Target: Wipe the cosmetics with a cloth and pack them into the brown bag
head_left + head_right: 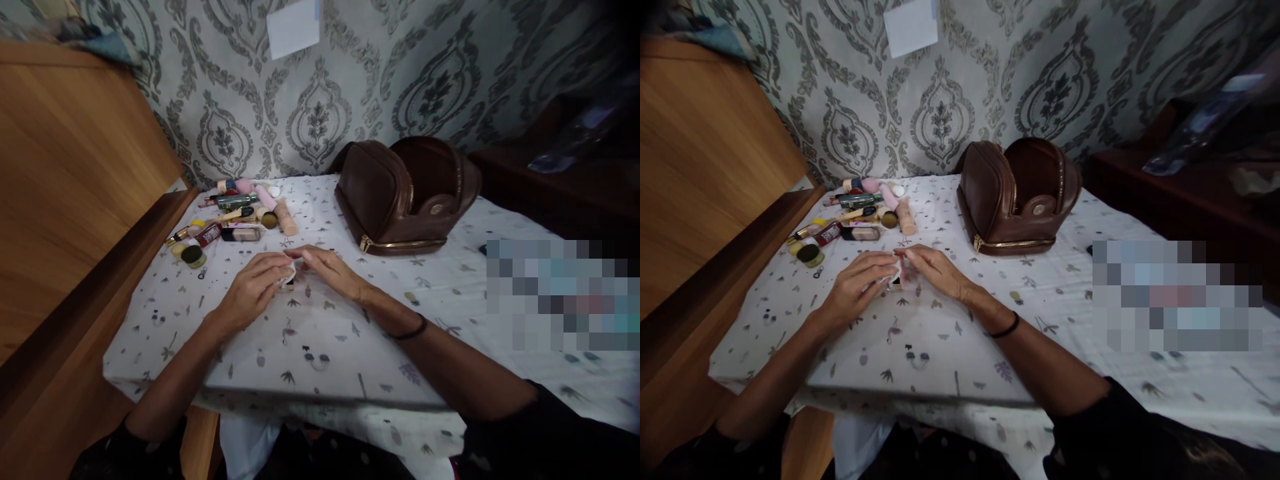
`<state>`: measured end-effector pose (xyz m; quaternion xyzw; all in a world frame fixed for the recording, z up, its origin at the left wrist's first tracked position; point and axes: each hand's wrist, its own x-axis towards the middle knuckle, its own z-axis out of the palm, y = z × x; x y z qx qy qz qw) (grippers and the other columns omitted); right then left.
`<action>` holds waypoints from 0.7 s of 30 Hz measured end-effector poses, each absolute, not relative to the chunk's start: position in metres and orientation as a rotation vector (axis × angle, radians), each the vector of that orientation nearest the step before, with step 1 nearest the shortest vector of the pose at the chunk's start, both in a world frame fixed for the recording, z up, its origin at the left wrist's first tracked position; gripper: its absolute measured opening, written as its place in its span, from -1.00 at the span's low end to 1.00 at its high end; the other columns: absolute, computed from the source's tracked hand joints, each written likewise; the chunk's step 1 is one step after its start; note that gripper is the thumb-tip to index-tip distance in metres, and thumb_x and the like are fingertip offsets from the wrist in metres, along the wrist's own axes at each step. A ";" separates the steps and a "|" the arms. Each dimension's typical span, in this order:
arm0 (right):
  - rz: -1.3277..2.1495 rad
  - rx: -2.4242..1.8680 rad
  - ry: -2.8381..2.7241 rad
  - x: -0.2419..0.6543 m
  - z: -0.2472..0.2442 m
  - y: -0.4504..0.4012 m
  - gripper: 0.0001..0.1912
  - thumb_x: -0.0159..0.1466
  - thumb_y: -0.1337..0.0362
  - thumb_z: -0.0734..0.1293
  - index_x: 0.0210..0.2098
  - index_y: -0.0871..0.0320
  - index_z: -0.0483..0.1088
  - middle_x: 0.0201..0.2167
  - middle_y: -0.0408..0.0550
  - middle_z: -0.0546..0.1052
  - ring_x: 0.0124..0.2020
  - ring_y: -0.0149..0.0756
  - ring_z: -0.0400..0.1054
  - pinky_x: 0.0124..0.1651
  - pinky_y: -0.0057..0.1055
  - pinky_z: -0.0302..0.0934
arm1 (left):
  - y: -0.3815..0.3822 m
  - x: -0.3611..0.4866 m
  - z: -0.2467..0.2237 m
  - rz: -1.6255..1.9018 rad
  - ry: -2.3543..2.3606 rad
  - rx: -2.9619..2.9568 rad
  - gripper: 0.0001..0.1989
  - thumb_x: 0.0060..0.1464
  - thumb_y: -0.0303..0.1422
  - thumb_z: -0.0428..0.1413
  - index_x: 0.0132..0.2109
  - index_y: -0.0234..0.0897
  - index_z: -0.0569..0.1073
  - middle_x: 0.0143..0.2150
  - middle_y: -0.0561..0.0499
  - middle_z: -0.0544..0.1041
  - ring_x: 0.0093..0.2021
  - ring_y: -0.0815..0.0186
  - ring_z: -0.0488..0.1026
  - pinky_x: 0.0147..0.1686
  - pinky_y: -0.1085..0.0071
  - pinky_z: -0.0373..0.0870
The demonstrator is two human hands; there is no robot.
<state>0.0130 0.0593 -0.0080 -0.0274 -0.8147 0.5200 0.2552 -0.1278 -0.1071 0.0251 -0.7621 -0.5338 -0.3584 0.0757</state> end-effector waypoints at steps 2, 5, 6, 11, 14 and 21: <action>1.398 -0.126 -2.204 0.013 -0.011 0.062 -0.41 0.37 -0.15 0.10 0.06 0.11 0.48 0.06 0.05 0.52 0.08 -0.10 0.39 0.19 -0.11 0.22 | -0.108 -0.125 0.022 -1.004 -1.567 -2.300 -0.74 0.29 -0.52 -0.02 0.03 -0.25 0.47 0.05 -0.18 0.54 0.14 0.15 0.40 0.09 0.07 0.42; 1.408 -0.146 -2.173 0.013 -0.012 0.063 -0.44 0.36 -0.15 0.13 -0.01 0.14 0.47 -0.03 0.04 0.54 0.02 -0.11 0.41 0.12 -0.16 0.27 | -0.110 -0.121 0.018 -0.930 -1.497 -2.300 -0.75 0.28 -0.54 -0.01 0.01 -0.29 0.48 0.02 -0.19 0.56 0.16 0.14 0.39 0.07 0.08 0.47; 1.424 -0.142 -2.164 0.013 -0.012 0.062 -0.46 0.35 -0.14 0.16 -0.03 0.15 0.46 -0.07 0.03 0.54 -0.02 -0.13 0.42 0.07 -0.18 0.29 | -0.111 -0.120 0.016 -0.913 -1.482 -2.299 -0.75 0.27 -0.55 -0.01 0.00 -0.29 0.49 0.01 -0.19 0.56 0.17 0.14 0.40 0.07 0.09 0.48; 1.525 -0.179 -2.093 0.011 -0.011 0.056 -0.59 0.25 -0.09 0.32 -0.19 0.14 0.35 -0.22 -0.07 0.50 -0.21 -0.28 0.41 -0.12 -0.31 0.34 | -0.115 -0.118 0.011 -0.838 -1.431 -2.347 -0.76 0.25 -0.59 0.01 -0.03 -0.33 0.49 0.00 -0.18 0.57 0.18 0.13 0.40 0.07 0.10 0.50; 1.560 -0.236 -2.057 0.008 -0.016 0.058 -0.57 0.11 -0.05 0.45 -0.26 0.12 0.29 -0.32 -0.15 0.43 -0.31 -0.34 0.35 -0.24 -0.37 0.32 | -0.115 -0.116 0.008 -0.845 -1.402 -2.402 -0.78 0.26 -0.58 0.01 -0.04 -0.32 0.48 0.00 -0.19 0.57 0.17 0.14 0.42 0.04 0.10 0.52; 1.920 -0.154 -2.027 0.011 -0.017 0.074 -0.40 0.00 0.12 0.54 -0.01 0.14 0.36 -0.20 -0.13 0.48 -0.17 -0.31 0.38 -0.02 -0.29 0.28 | -0.113 -0.114 0.003 -0.879 -1.403 -2.557 -0.78 0.25 -0.60 -0.02 -0.10 -0.34 0.49 -0.02 -0.21 0.57 0.14 0.14 0.43 0.01 0.14 0.53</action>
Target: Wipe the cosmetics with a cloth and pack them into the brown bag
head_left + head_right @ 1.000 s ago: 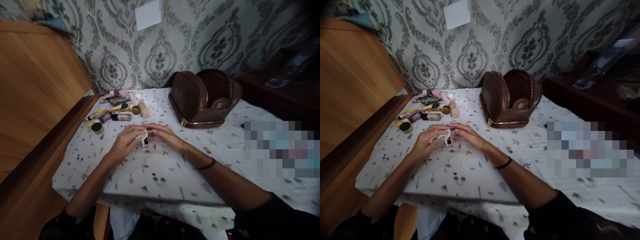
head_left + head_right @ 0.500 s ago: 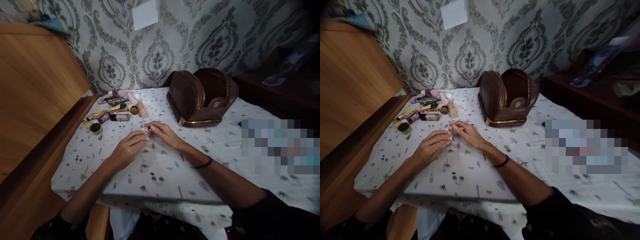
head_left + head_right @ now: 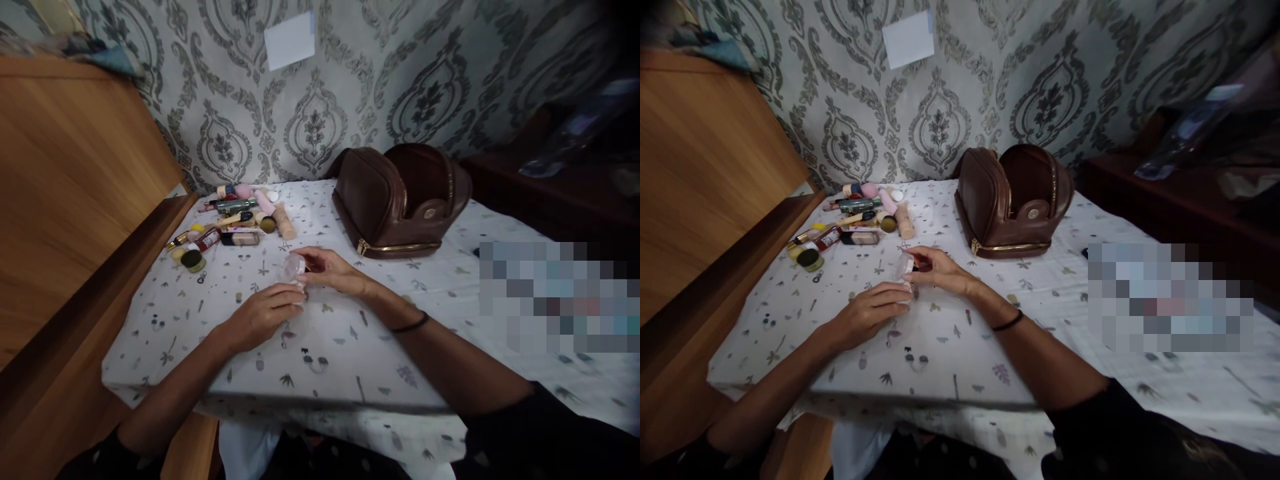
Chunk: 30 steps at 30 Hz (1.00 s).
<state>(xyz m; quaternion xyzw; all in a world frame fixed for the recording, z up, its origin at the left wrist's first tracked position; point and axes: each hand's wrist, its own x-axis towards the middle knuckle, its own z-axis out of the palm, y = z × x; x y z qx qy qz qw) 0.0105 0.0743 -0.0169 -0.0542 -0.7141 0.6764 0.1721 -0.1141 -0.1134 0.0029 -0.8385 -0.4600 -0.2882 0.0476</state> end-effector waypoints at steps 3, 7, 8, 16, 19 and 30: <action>2.095 -0.108 -1.960 0.011 -0.018 0.081 -0.40 -0.03 0.19 0.56 -0.02 0.13 0.38 -0.16 -0.12 0.51 -0.10 -0.29 0.40 0.07 -0.24 0.24 | -0.114 -0.117 0.002 -0.950 -1.476 -2.629 -0.76 0.25 -0.59 -0.04 -0.10 -0.29 0.49 -0.03 -0.20 0.57 0.11 0.16 0.43 -0.03 0.15 0.53; 2.149 -0.065 -1.909 0.009 -0.025 0.085 -0.35 -0.10 0.28 0.60 -0.04 0.10 0.36 -0.17 -0.15 0.50 -0.13 -0.32 0.41 0.04 -0.26 0.27 | -0.114 -0.121 0.002 -1.039 -1.528 -2.625 -0.77 0.28 -0.54 -0.04 -0.11 -0.28 0.50 -0.06 -0.21 0.58 0.05 0.17 0.46 -0.03 0.17 0.51; 2.145 -0.054 -1.898 0.008 -0.027 0.085 -0.33 -0.12 0.30 0.61 -0.05 0.09 0.35 -0.17 -0.16 0.50 -0.13 -0.33 0.41 0.02 -0.28 0.28 | -0.114 -0.122 0.001 -1.049 -1.536 -2.607 -0.77 0.28 -0.52 -0.04 -0.11 -0.28 0.51 -0.07 -0.21 0.58 0.03 0.18 0.47 -0.04 0.18 0.50; 2.069 -0.036 -1.925 0.007 -0.031 0.088 -0.32 -0.16 0.32 0.62 -0.10 0.10 0.30 -0.19 -0.17 0.47 -0.15 -0.34 0.40 -0.07 -0.33 0.32 | -0.115 -0.135 -0.004 -1.147 -1.794 -2.473 -0.80 0.29 -0.37 0.01 -0.08 -0.23 0.53 -0.08 -0.14 0.59 -0.05 0.23 0.53 -0.04 0.25 0.47; 2.071 -0.044 -1.922 0.008 -0.030 0.089 -0.30 -0.17 0.32 0.62 -0.08 0.11 0.31 -0.18 -0.15 0.48 -0.14 -0.34 0.40 -0.03 -0.30 0.32 | -0.115 -0.136 -0.002 -1.137 -2.060 -2.305 -0.83 0.23 -0.36 0.08 -0.07 -0.22 0.49 -0.13 -0.06 0.60 -0.09 0.22 0.53 -0.06 0.28 0.46; 2.116 -0.083 -1.988 0.011 -0.018 0.074 -0.30 -0.17 0.33 0.61 -0.06 0.12 0.35 -0.14 -0.13 0.48 -0.12 -0.31 0.39 0.05 -0.23 0.27 | -0.112 -0.134 0.005 -1.310 -2.330 -1.720 -0.87 0.07 -0.36 0.14 -0.20 -0.24 0.45 -0.22 -0.01 0.52 -0.20 0.21 0.46 -0.23 0.34 0.37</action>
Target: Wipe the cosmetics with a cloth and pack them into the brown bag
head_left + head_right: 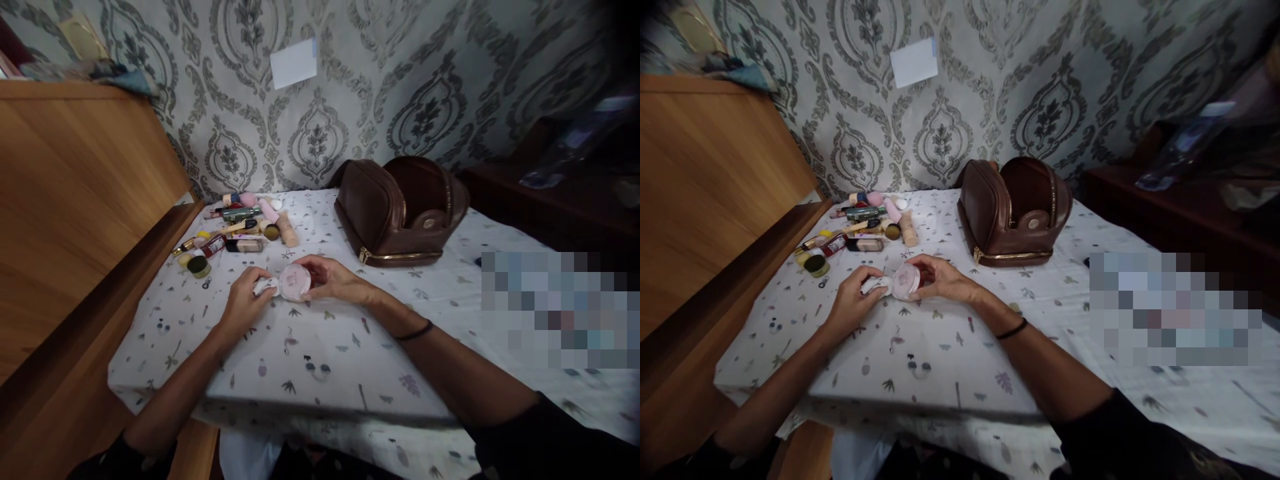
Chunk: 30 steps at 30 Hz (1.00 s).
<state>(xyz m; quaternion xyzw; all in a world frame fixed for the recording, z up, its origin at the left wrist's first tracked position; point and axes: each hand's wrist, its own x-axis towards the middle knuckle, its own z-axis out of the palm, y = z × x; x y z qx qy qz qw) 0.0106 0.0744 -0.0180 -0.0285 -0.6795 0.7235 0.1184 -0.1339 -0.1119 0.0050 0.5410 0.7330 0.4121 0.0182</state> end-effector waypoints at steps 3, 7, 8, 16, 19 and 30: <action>2.094 -0.059 -2.013 0.011 -0.017 0.072 -0.33 -0.13 0.32 0.60 -0.05 0.12 0.34 -0.17 -0.15 0.47 -0.15 -0.33 0.38 0.01 -0.26 0.28 | -0.111 -0.133 0.005 1.345 2.219 1.632 -0.82 0.04 -0.35 0.15 -0.17 -0.25 0.47 -0.16 -0.04 0.52 -0.14 0.19 0.46 -0.27 0.37 0.35; 2.069 0.002 -2.042 0.011 -0.017 0.069 -0.33 -0.09 0.31 0.59 -0.03 0.10 0.31 -0.19 -0.17 0.45 -0.19 -0.35 0.36 -0.05 -0.32 0.27 | -0.111 -0.134 0.004 1.279 2.210 1.529 -0.79 0.04 -0.37 0.13 -0.14 -0.24 0.47 -0.24 0.06 0.54 -0.40 0.32 0.39 -0.41 0.44 0.26; 2.068 0.016 -2.048 0.011 -0.017 0.069 -0.33 -0.08 0.31 0.58 -0.02 0.10 0.29 -0.20 -0.18 0.44 -0.20 -0.36 0.36 -0.06 -0.33 0.27 | -0.112 -0.134 0.004 1.262 2.213 1.516 -0.79 0.04 -0.37 0.12 -0.13 -0.24 0.47 -0.26 0.07 0.54 -0.44 0.34 0.37 -0.43 0.44 0.24; 2.075 0.001 -2.069 0.012 -0.015 0.065 -0.30 -0.07 0.22 0.59 0.00 0.09 0.26 -0.24 -0.20 0.41 -0.23 -0.37 0.33 -0.09 -0.34 0.27 | -0.111 -0.128 0.009 1.480 2.261 1.456 -0.82 0.07 -0.36 0.10 -0.14 -0.23 0.45 -0.18 0.04 0.56 -0.17 0.25 0.47 -0.21 0.42 0.34; 2.060 0.016 -2.062 0.011 -0.016 0.063 -0.30 -0.05 0.22 0.59 0.01 0.09 0.26 -0.27 -0.21 0.39 -0.27 -0.38 0.32 -0.12 -0.35 0.29 | -0.110 -0.125 0.009 1.415 2.296 1.453 -0.83 0.08 -0.35 0.09 -0.15 -0.23 0.44 -0.21 0.06 0.55 -0.26 0.29 0.46 -0.27 0.44 0.33; 2.014 0.004 -2.042 0.011 -0.017 0.059 -0.38 -0.06 0.23 0.58 -0.10 0.09 0.24 -0.30 -0.23 0.35 -0.28 -0.40 0.27 -0.19 -0.40 0.26 | -0.102 -0.129 0.003 1.517 2.137 1.352 -0.83 0.01 -0.34 0.12 -0.20 -0.24 0.37 -0.29 0.08 0.47 -0.31 0.32 0.39 -0.33 0.47 0.32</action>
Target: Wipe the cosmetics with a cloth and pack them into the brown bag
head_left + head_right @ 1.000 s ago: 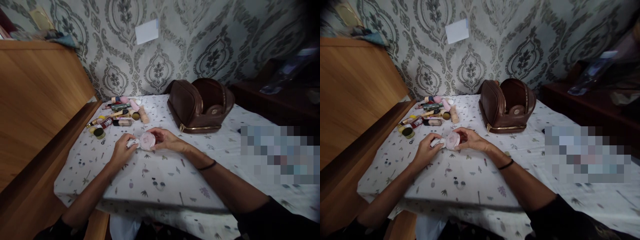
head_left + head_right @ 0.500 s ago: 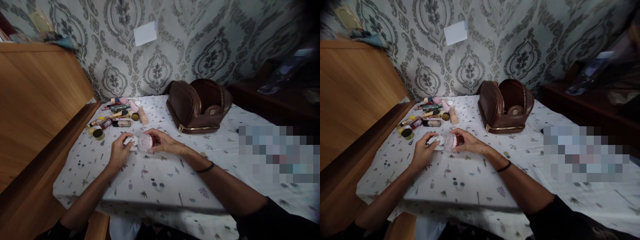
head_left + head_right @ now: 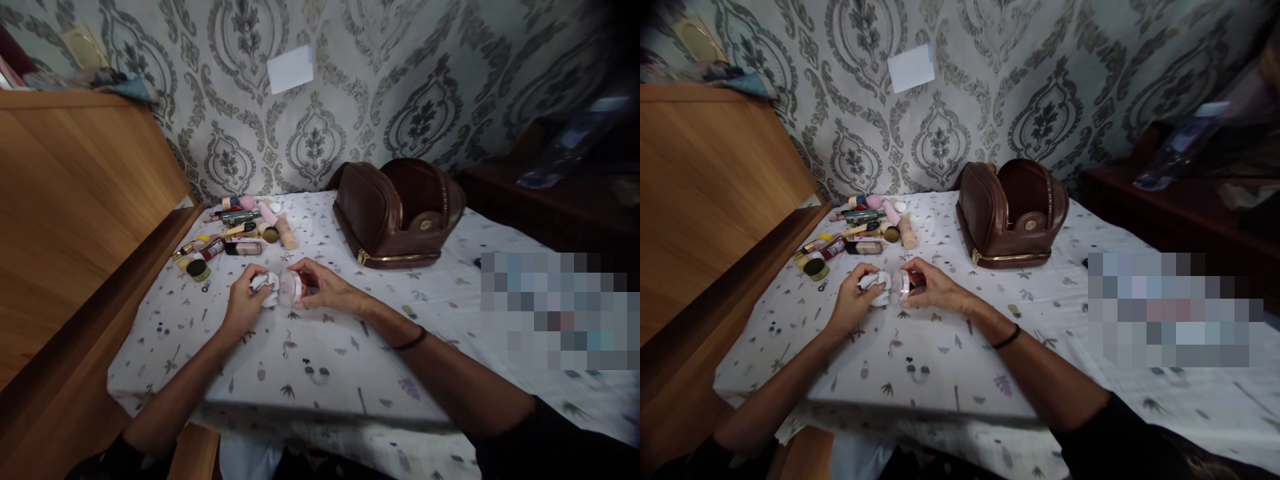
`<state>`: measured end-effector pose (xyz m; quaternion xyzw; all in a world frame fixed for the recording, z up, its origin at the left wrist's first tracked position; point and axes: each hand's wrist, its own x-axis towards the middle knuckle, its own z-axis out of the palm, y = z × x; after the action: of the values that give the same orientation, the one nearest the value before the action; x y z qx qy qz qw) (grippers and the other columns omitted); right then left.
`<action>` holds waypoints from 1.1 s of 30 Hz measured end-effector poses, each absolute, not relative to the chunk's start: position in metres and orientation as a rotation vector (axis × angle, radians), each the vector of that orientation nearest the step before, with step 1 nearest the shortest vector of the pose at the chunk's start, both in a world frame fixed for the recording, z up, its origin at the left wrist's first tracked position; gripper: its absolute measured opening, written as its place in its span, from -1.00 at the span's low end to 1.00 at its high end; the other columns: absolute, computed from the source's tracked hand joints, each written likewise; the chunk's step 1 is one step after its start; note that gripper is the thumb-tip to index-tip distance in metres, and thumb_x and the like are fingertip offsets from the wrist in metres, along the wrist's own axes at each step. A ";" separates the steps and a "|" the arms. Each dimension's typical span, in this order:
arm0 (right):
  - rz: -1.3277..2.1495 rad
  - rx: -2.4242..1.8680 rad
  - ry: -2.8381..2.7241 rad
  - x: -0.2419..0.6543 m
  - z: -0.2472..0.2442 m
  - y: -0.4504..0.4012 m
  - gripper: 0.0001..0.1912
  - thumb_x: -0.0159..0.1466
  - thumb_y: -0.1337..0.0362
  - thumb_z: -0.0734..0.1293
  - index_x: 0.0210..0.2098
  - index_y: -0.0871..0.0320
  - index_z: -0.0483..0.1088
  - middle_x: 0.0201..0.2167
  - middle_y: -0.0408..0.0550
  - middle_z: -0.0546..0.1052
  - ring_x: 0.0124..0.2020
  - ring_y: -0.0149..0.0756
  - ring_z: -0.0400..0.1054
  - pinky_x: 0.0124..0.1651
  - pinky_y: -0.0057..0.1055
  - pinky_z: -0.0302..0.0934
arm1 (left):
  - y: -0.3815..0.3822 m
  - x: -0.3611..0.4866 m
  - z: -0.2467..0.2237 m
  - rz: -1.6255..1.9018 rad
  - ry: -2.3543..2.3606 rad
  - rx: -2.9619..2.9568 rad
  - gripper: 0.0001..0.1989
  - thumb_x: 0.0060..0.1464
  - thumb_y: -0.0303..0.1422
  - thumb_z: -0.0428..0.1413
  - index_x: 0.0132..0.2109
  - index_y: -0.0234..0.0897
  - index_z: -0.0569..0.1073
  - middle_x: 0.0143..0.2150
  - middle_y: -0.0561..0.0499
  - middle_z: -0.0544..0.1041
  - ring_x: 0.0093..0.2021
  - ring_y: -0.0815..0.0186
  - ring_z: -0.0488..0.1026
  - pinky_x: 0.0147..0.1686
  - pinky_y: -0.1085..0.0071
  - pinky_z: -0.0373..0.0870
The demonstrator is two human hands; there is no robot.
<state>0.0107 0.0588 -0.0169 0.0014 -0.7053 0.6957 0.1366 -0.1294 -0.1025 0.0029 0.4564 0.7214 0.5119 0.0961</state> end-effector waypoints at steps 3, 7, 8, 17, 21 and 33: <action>2.006 0.005 -2.048 0.012 -0.015 0.058 -0.38 -0.07 0.21 0.58 -0.12 0.08 0.24 -0.31 -0.23 0.36 -0.26 -0.38 0.28 -0.16 -0.37 0.24 | -0.101 -0.130 0.002 1.560 2.027 1.292 -0.81 -0.03 -0.34 0.14 -0.21 -0.24 0.37 -0.33 0.11 0.43 -0.40 0.36 0.34 -0.45 0.51 0.29; 2.011 -0.011 -2.046 0.011 -0.015 0.058 -0.38 -0.06 0.20 0.58 -0.12 0.08 0.23 -0.31 -0.24 0.36 -0.28 -0.39 0.28 -0.18 -0.38 0.26 | -0.101 -0.133 0.002 1.535 2.004 1.331 -0.79 -0.05 -0.39 0.13 -0.19 -0.25 0.43 -0.34 0.10 0.45 -0.38 0.36 0.36 -0.40 0.50 0.29; 2.012 -0.007 -2.043 0.011 -0.016 0.058 -0.38 -0.06 0.20 0.58 -0.12 0.08 0.22 -0.31 -0.24 0.36 -0.28 -0.39 0.29 -0.19 -0.38 0.26 | -0.101 -0.134 0.002 1.524 2.007 1.342 -0.79 -0.05 -0.40 0.13 -0.18 -0.25 0.45 -0.33 0.09 0.47 -0.36 0.34 0.37 -0.37 0.49 0.29; 2.001 -0.007 -2.054 0.011 -0.016 0.058 -0.39 -0.06 0.20 0.58 -0.12 0.08 0.23 -0.33 -0.26 0.34 -0.31 -0.42 0.26 -0.19 -0.40 0.26 | -0.101 -0.142 -0.003 1.495 1.985 1.346 -0.75 -0.14 -0.52 0.01 -0.28 -0.26 0.48 -0.25 0.03 0.50 -0.22 0.26 0.43 -0.32 0.45 0.31; 2.014 0.007 -2.047 0.012 -0.014 0.056 -0.39 -0.05 0.20 0.58 -0.11 0.08 0.23 -0.30 -0.23 0.36 -0.28 -0.40 0.29 -0.17 -0.39 0.26 | -0.100 -0.141 -0.005 1.540 2.027 1.409 -0.72 -0.22 -0.57 -0.06 -0.35 -0.25 0.46 -0.24 0.02 0.52 -0.14 0.23 0.45 -0.15 0.38 0.33; 2.017 0.022 -2.036 0.011 -0.015 0.057 -0.39 -0.06 0.19 0.58 -0.12 0.09 0.24 -0.30 -0.22 0.37 -0.29 -0.41 0.28 -0.22 -0.42 0.26 | -0.104 -0.136 0.003 1.437 2.093 1.358 -0.80 0.12 -0.22 0.07 -0.33 -0.27 0.43 -0.20 -0.05 0.51 -0.11 0.18 0.43 -0.14 0.35 0.32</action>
<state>0.0110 0.0566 -0.0146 0.0075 -0.7036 0.6971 0.1376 -0.1360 -0.1039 0.0029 0.4674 0.7207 0.4950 0.1308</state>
